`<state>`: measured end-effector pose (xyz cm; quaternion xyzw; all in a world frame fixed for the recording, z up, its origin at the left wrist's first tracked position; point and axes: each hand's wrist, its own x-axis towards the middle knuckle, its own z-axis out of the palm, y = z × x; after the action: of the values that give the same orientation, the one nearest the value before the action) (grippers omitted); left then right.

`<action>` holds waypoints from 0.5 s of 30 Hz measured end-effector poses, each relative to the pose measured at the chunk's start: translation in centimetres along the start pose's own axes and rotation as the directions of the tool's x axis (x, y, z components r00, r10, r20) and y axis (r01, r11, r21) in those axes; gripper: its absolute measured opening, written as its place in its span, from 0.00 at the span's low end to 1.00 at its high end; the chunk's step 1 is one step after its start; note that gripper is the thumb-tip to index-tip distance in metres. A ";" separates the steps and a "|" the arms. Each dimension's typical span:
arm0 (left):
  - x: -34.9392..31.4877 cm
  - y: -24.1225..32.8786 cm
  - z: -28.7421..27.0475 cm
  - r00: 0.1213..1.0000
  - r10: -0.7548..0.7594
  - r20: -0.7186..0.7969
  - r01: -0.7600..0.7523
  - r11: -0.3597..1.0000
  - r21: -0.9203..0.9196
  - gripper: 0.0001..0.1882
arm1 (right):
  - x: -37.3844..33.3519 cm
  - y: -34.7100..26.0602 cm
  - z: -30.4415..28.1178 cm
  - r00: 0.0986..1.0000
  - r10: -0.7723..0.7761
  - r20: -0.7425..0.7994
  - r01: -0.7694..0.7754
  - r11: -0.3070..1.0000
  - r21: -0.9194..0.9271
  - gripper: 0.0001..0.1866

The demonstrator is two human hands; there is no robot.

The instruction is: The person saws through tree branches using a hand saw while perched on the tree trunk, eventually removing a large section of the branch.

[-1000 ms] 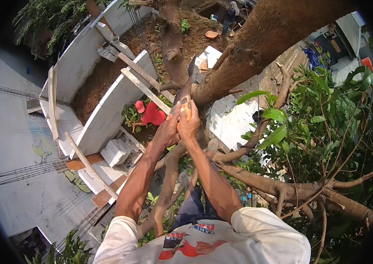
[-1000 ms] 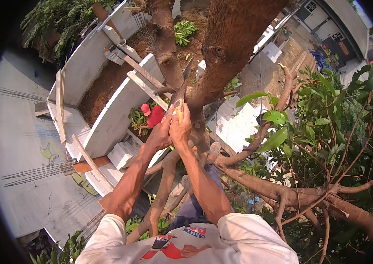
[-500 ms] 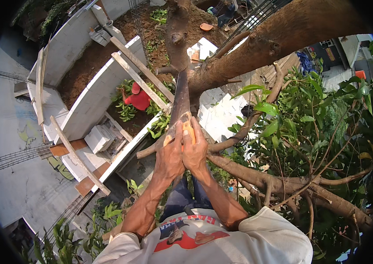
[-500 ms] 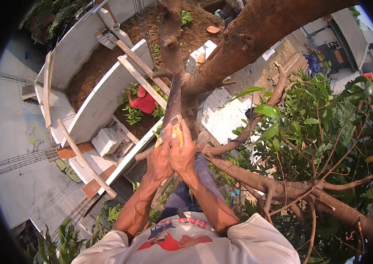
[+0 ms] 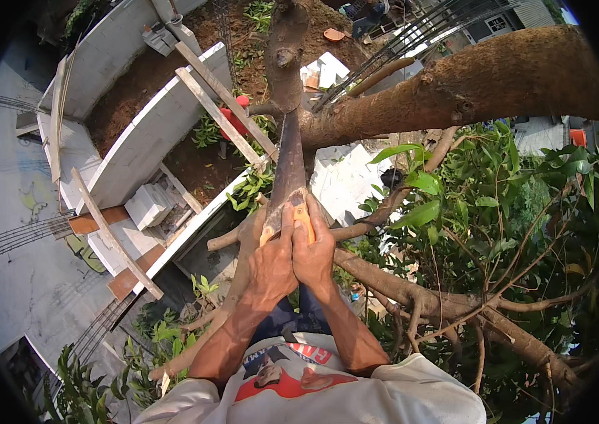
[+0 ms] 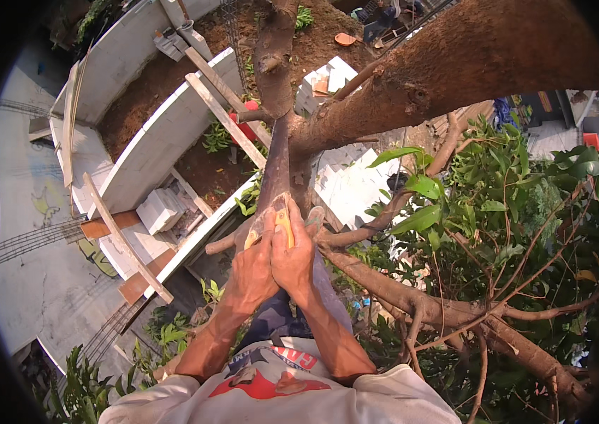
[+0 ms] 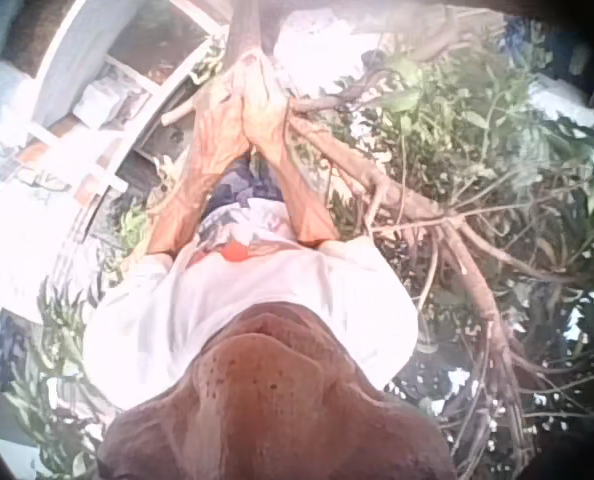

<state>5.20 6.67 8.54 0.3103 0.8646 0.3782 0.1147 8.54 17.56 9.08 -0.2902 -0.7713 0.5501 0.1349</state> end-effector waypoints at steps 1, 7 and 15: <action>-0.4 1.4 -0.1 0.999 -0.027 0.031 0.028 0.999 -0.030 0.44 | -0.7 -1.1 -1.0 1.000 0.003 -0.001 -0.003 1.000 -0.016 0.29; 17.9 -0.9 0.5 0.953 -0.207 0.222 0.192 0.978 0.083 0.35 | 17.8 0.2 -0.3 0.987 0.140 0.077 -0.151 0.976 0.158 0.14; 3.3 2.6 -1.2 0.992 -0.093 0.079 0.094 0.996 -0.001 0.50 | 1.5 -1.3 -2.3 0.998 0.060 -0.006 -0.060 0.998 -0.022 0.28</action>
<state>3.24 9.37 11.36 0.2839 0.8721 0.3618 0.1672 8.21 19.91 10.96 -0.3161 -0.7681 0.5444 0.1171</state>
